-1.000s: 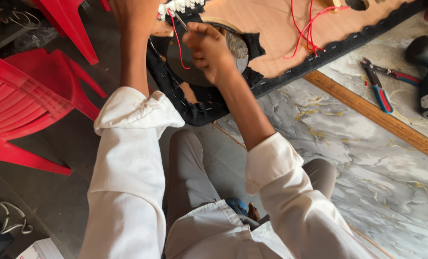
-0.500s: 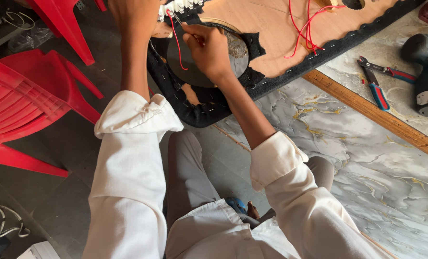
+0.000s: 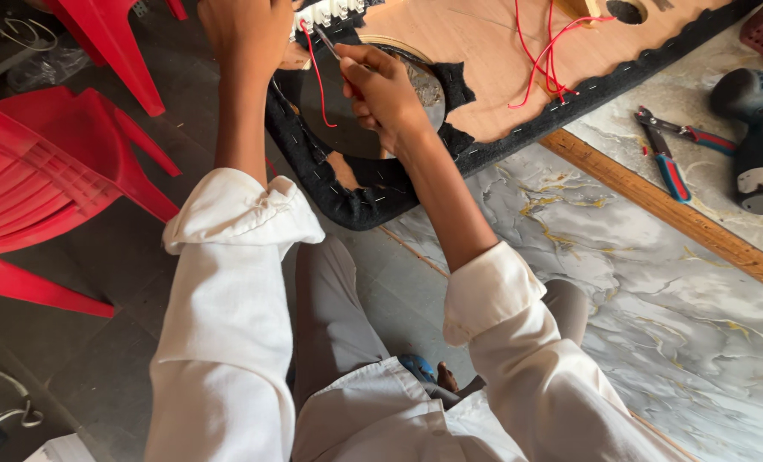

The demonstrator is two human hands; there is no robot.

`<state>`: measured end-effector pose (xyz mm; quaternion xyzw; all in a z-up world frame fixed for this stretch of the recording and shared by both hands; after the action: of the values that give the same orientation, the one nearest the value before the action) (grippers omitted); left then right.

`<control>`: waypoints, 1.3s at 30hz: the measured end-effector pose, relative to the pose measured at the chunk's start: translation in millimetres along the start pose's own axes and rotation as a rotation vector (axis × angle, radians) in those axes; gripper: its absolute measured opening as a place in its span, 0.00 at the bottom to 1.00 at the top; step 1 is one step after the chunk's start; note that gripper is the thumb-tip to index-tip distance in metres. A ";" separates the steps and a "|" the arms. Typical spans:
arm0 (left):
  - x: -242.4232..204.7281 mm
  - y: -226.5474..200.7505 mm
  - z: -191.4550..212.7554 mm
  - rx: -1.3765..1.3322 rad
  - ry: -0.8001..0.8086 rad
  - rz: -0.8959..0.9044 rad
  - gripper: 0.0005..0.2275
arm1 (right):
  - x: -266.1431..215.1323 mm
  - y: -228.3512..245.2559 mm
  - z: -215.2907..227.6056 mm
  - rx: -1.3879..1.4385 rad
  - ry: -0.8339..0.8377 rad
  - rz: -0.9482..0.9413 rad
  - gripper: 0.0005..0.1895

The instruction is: The person is wiring red electrical wires into a white terminal block mounted on a wooden board. They use a screwdriver to tighten the screws and secure the wires in place.

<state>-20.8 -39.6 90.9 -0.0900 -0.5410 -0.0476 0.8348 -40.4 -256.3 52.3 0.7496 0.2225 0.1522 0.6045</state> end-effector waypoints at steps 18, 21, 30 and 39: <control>7.2 -63.1 32.4 0.465 0.145 0.049 0.10 | -58.1 18.0 18.1 -0.624 -0.250 0.403 0.16; 4.6 -61.6 34.6 0.448 0.128 -0.004 0.13 | -58.4 17.8 15.9 -0.641 -0.248 0.432 0.16; 2.1 -65.7 29.1 0.436 0.231 -0.092 0.09 | -61.9 19.1 19.0 -0.557 -0.245 0.460 0.16; -10.2 -76.9 27.0 0.372 0.136 -0.212 0.09 | -60.7 16.1 23.7 -0.442 -0.224 0.407 0.15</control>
<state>-62.7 -109.7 99.9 0.1263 -0.4895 -0.0404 0.8619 -78.0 -310.3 65.2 0.6412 -0.0388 0.2312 0.7307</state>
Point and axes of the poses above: each hand's wrist, its own x-axis towards the middle knuckle, its own z-axis out of the back of the hand, y = z × x, the point moved 7 cm from there along x, towards the middle knuckle, and after that the axes turned 2 degrees about -z, right-handed, at the moved point
